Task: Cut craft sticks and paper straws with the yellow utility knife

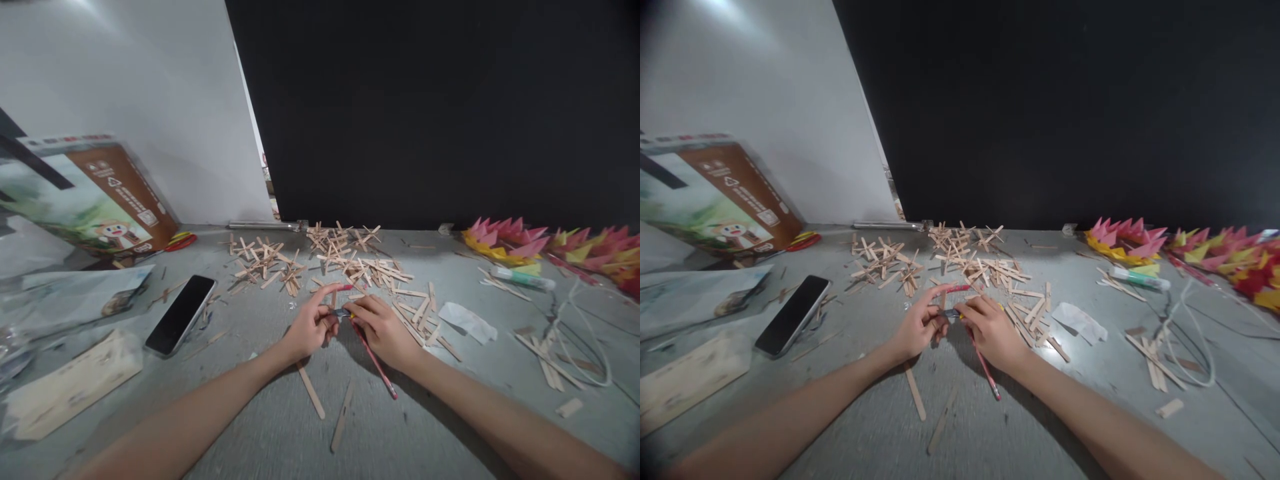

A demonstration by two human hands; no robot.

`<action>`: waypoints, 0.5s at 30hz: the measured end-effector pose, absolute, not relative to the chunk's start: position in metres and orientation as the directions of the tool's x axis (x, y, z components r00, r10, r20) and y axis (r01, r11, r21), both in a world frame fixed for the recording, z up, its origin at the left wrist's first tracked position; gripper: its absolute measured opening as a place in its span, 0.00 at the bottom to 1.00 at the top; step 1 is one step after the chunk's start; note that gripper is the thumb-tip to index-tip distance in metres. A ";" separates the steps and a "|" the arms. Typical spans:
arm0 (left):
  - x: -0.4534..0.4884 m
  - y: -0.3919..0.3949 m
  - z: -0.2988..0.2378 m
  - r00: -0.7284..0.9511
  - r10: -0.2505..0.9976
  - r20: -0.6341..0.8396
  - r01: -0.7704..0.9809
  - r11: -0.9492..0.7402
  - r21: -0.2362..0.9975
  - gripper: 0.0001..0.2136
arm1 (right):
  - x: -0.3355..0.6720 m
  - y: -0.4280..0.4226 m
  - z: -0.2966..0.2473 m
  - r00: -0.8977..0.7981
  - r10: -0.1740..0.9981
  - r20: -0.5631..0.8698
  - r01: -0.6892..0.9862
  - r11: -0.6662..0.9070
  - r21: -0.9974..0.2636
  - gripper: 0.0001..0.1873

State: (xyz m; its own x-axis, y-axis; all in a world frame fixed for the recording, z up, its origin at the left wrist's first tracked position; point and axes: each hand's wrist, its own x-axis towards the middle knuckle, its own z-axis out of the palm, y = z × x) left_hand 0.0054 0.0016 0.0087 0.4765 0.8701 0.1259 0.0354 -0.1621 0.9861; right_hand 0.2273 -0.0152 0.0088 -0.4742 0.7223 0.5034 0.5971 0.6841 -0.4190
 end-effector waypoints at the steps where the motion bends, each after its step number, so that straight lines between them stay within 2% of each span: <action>1: 0.005 0.002 0.009 0.477 0.869 0.127 0.040 -0.166 0.985 0.27 | 0.227 -0.015 0.009 -0.475 0.722 0.503 0.599 0.684 -0.416 0.19; 15: 0.005 0.001 0.012 0.491 0.864 0.113 0.056 -0.161 0.985 0.29 | 0.228 -0.014 0.007 -0.480 0.715 0.508 0.598 0.690 -0.407 0.20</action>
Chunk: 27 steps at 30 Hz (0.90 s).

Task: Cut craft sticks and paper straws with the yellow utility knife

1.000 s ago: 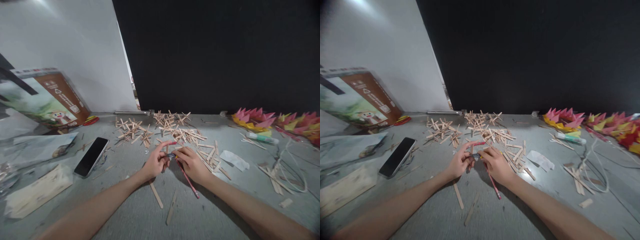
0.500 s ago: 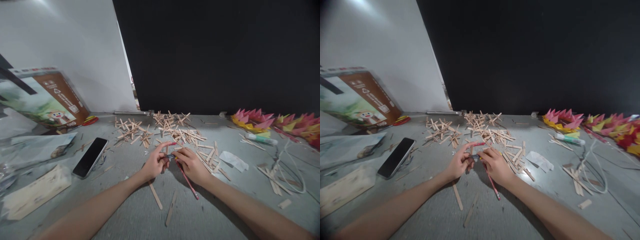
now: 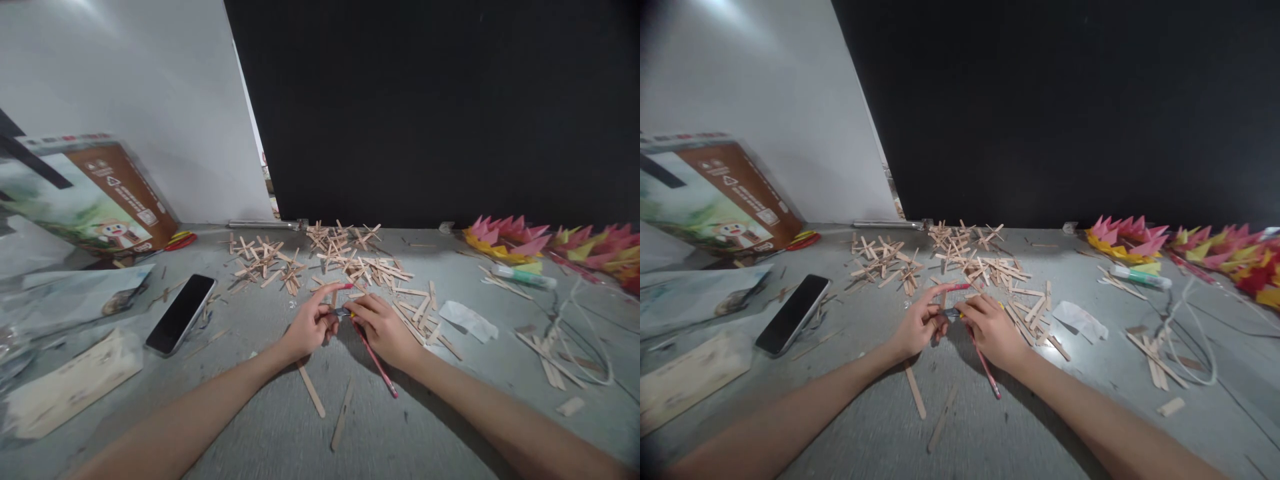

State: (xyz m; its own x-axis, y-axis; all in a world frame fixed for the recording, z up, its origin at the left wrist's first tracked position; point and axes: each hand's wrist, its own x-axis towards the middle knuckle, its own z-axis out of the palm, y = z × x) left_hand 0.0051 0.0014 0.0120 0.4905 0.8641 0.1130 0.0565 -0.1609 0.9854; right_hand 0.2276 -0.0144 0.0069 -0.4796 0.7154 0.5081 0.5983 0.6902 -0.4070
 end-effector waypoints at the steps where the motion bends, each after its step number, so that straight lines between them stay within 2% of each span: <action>1: 0.005 0.001 0.013 0.487 0.866 0.113 0.056 -0.160 0.986 0.28 | 0.228 -0.014 0.007 -0.481 0.716 0.506 0.596 0.691 -0.410 0.20; 27: 0.006 -0.001 0.011 0.541 0.836 0.093 0.055 -0.146 0.988 0.32 | 0.230 -0.012 0.007 -0.516 0.693 0.504 0.557 0.718 -0.417 0.19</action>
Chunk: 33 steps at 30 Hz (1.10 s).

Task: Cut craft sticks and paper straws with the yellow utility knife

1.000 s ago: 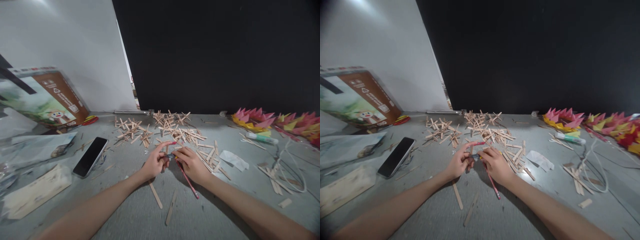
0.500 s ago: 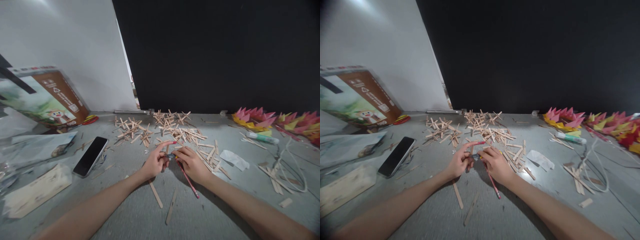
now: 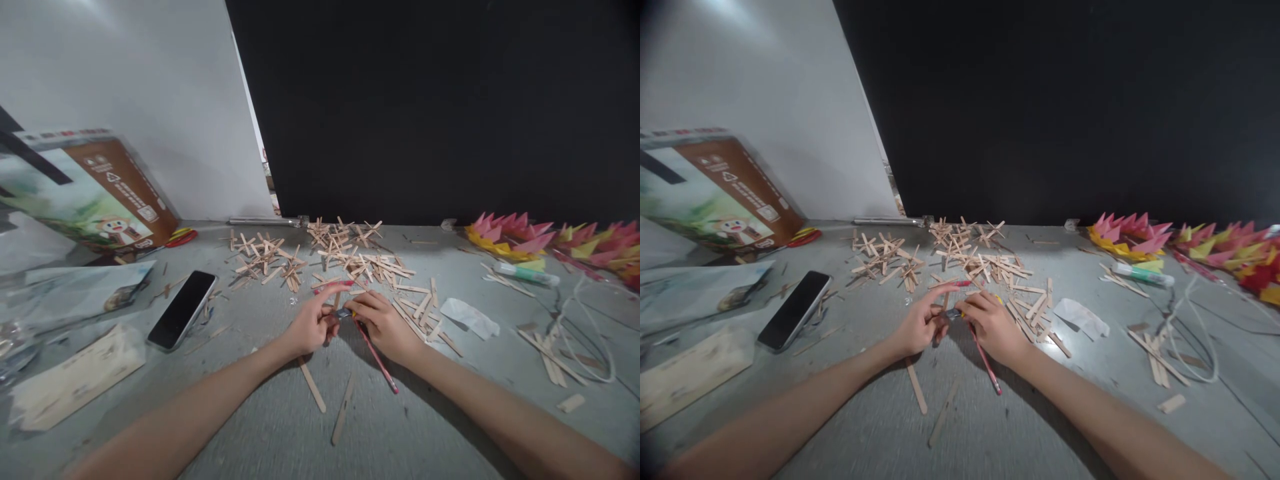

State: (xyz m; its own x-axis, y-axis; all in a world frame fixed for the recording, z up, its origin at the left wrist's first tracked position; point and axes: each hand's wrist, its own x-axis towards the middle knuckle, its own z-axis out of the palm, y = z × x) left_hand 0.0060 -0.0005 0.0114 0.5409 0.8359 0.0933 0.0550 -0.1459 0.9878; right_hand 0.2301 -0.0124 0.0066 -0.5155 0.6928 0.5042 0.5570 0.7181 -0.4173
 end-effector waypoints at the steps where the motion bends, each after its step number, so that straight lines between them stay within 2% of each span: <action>1: 0.006 -0.001 0.012 0.541 0.836 0.088 0.063 -0.145 0.987 0.32 | 0.230 -0.012 0.007 -0.518 0.691 0.505 0.557 0.720 -0.414 0.19; 10: 0.005 0.000 0.010 0.518 0.847 0.117 0.035 -0.158 0.987 0.29 | 0.230 -0.008 0.005 -0.494 0.681 0.541 0.549 0.726 -0.414 0.19; 19: 0.003 0.002 0.005 0.543 0.829 0.131 0.140 -0.243 0.960 0.32 | 0.231 -0.011 0.005 -0.516 0.685 0.514 0.539 0.726 -0.427 0.19; 27: 0.006 -0.001 0.012 0.511 0.850 0.126 0.042 -0.171 0.984 0.28 | 0.230 -0.010 0.006 -0.495 0.686 0.533 0.555 0.722 -0.414 0.21; 33: 0.004 -0.001 0.010 0.520 0.843 0.140 0.084 -0.214 0.973 0.29 | 0.232 -0.009 0.003 -0.497 0.680 0.539 0.571 0.724 -0.388 0.21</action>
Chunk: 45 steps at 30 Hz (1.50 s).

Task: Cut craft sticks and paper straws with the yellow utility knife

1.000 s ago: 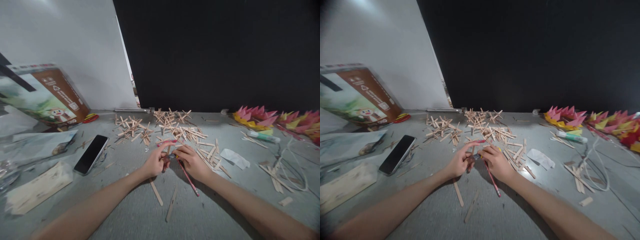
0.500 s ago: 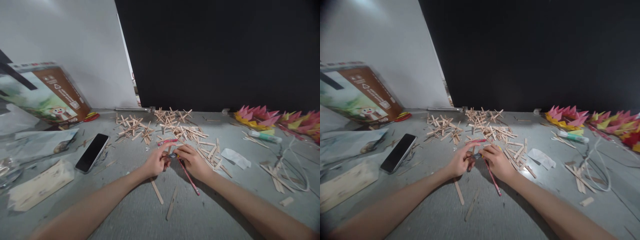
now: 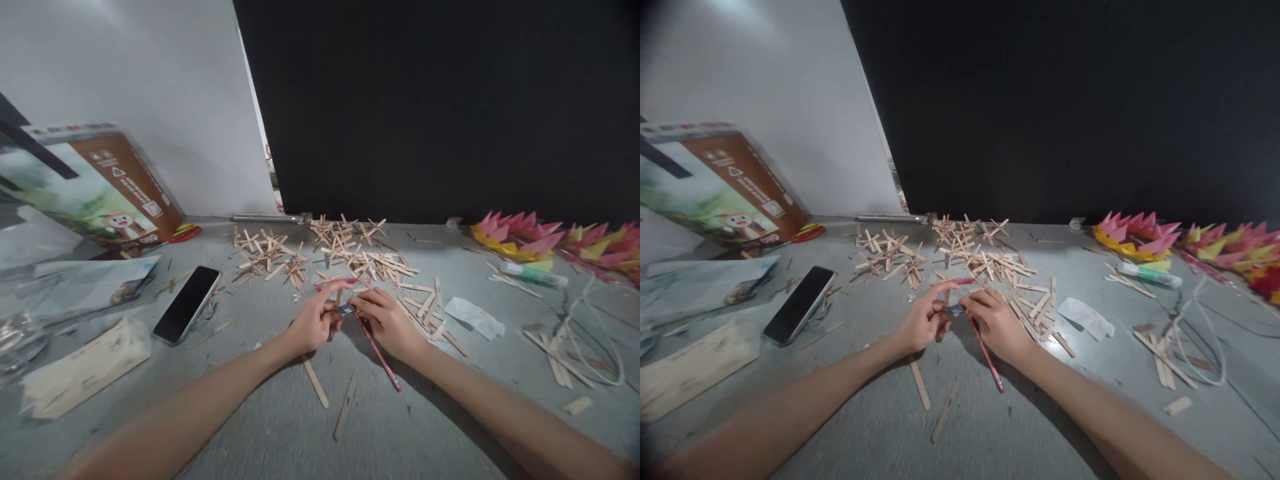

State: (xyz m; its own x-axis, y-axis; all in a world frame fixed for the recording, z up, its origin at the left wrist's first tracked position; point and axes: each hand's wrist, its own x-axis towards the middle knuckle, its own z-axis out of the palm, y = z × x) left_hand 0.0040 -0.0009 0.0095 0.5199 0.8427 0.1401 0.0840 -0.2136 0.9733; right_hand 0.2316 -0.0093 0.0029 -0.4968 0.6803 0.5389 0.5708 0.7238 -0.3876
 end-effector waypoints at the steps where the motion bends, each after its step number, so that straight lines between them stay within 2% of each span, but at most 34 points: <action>1: 0.003 -0.001 0.008 0.530 0.835 0.146 0.099 -0.232 0.968 0.29 | 0.232 -0.009 0.002 -0.503 0.678 0.536 0.573 0.726 -0.380 0.22; 4: 0.003 0.000 0.004 0.545 0.824 0.159 0.123 -0.266 0.956 0.30 | 0.231 -0.010 0.000 -0.515 0.673 0.531 0.577 0.730 -0.367 0.22; 11: 0.006 0.000 0.010 0.492 0.865 0.103 0.042 -0.141 0.989 0.28 | 0.230 -0.009 0.002 -0.503 0.685 0.527 0.567 0.721 -0.397 0.22; 15: 0.006 -0.001 0.011 0.471 0.874 0.121 0.037 -0.157 0.987 0.28 | 0.231 -0.009 0.003 -0.485 0.690 0.537 0.572 0.715 -0.402 0.21; 22: 0.005 0.000 0.012 0.543 0.831 0.124 0.099 -0.210 0.973 0.30 | 0.231 -0.012 0.001 -0.540 0.681 0.495 0.592 0.725 -0.352 0.23; 31: 0.005 -0.001 0.009 0.462 0.876 0.137 0.005 -0.157 0.988 0.27 | 0.228 -0.012 0.008 -0.510 0.699 0.502 0.598 0.707 -0.377 0.23; 39: 0.004 0.001 0.011 0.539 0.831 0.138 0.090 -0.219 0.971 0.31 | 0.230 -0.012 0.003 -0.535 0.679 0.504 0.597 0.725 -0.343 0.22; 45: 0.006 -0.001 0.015 0.509 0.855 0.098 0.080 -0.161 0.984 0.31 | 0.229 -0.013 0.005 -0.528 0.704 0.475 0.623 0.701 -0.346 0.21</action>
State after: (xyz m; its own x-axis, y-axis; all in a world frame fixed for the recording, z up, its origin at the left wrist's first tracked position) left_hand 0.0061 -0.0008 0.0146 0.5093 0.8550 0.0981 0.0802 -0.1607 0.9837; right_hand 0.2286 -0.0126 0.0046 -0.5281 0.7039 0.4749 0.6232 0.7012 -0.3464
